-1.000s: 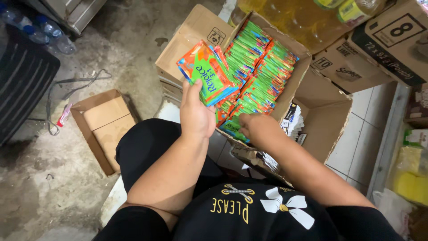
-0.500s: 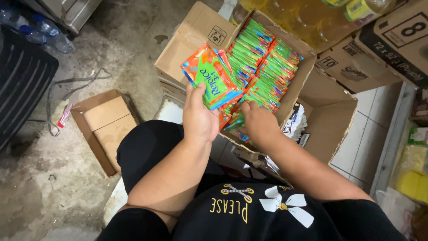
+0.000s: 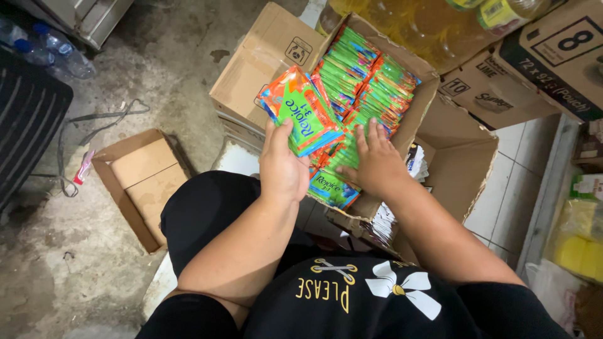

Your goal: The person sits on the floor and organizes small sachets of Rejoice shampoo from a cardboard box. They pick up the sachets, arrange them into neat stacks, and place them back into the box. The person handles the items by hand, sorting them into piles within the container.

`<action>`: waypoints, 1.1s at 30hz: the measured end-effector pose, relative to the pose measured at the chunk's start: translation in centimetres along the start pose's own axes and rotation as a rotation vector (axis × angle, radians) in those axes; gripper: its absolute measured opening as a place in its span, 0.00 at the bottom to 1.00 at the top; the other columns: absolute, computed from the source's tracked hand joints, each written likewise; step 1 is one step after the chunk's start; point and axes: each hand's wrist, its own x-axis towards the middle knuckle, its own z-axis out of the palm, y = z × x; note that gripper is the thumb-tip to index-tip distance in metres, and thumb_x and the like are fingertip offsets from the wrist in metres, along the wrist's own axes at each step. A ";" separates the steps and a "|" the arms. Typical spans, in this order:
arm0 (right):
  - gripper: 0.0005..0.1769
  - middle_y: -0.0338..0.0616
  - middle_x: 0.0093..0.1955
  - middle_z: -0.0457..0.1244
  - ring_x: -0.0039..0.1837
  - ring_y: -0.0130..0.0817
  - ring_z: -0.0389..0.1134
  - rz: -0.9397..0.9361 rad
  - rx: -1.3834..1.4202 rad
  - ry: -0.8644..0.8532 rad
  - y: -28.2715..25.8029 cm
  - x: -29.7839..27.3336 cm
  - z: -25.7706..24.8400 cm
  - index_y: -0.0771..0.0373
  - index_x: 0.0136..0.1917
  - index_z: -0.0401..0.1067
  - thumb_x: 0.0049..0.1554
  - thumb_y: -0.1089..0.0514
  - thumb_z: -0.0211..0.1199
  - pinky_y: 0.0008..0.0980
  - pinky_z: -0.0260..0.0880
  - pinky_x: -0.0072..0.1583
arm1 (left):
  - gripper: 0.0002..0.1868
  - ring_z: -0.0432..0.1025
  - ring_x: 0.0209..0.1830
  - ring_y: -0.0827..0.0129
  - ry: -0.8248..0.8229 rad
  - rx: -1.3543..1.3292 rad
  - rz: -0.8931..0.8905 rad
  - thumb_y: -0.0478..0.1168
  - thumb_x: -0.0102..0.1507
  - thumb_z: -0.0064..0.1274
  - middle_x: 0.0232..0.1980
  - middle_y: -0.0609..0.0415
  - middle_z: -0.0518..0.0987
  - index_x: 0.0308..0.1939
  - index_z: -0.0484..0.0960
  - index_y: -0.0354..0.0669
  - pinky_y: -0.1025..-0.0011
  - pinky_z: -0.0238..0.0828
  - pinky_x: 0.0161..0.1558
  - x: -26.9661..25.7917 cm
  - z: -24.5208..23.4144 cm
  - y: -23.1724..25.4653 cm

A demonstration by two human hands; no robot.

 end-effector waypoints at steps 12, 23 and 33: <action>0.52 0.61 0.83 0.41 0.84 0.54 0.38 0.049 -0.129 0.159 1.3 0.9 0.5 0.68 0.78 0.52 0.59 0.26 0.52 0.52 0.38 0.78 | 0.19 0.72 0.61 0.61 0.001 0.068 -0.035 0.38 0.71 0.43 0.62 0.48 0.74 0.66 0.66 0.41 0.56 0.70 0.62 0.0 0.4 0.4; 0.32 0.54 0.74 0.56 0.71 0.56 0.60 -0.405 0.551 0.687 -1.1 -6.0 -8.9 0.63 0.73 0.63 0.56 0.63 0.64 0.49 0.61 0.71 | 0.27 0.70 0.65 0.64 -0.285 0.475 -0.095 0.33 0.71 0.51 0.67 0.45 0.73 0.73 0.63 0.36 0.66 0.70 0.65 0.1 -0.7 -2.3; 0.28 0.47 0.69 0.60 0.69 0.52 0.61 -0.567 0.222 0.632 -1.9 -6.5 -10.7 0.55 0.63 0.74 0.48 0.69 0.67 0.50 0.59 0.73 | 0.36 0.72 0.57 0.66 -0.136 0.459 -0.594 0.36 0.63 0.50 0.61 0.53 0.74 0.76 0.61 0.55 0.61 0.76 0.45 -0.3 0.6 -1.5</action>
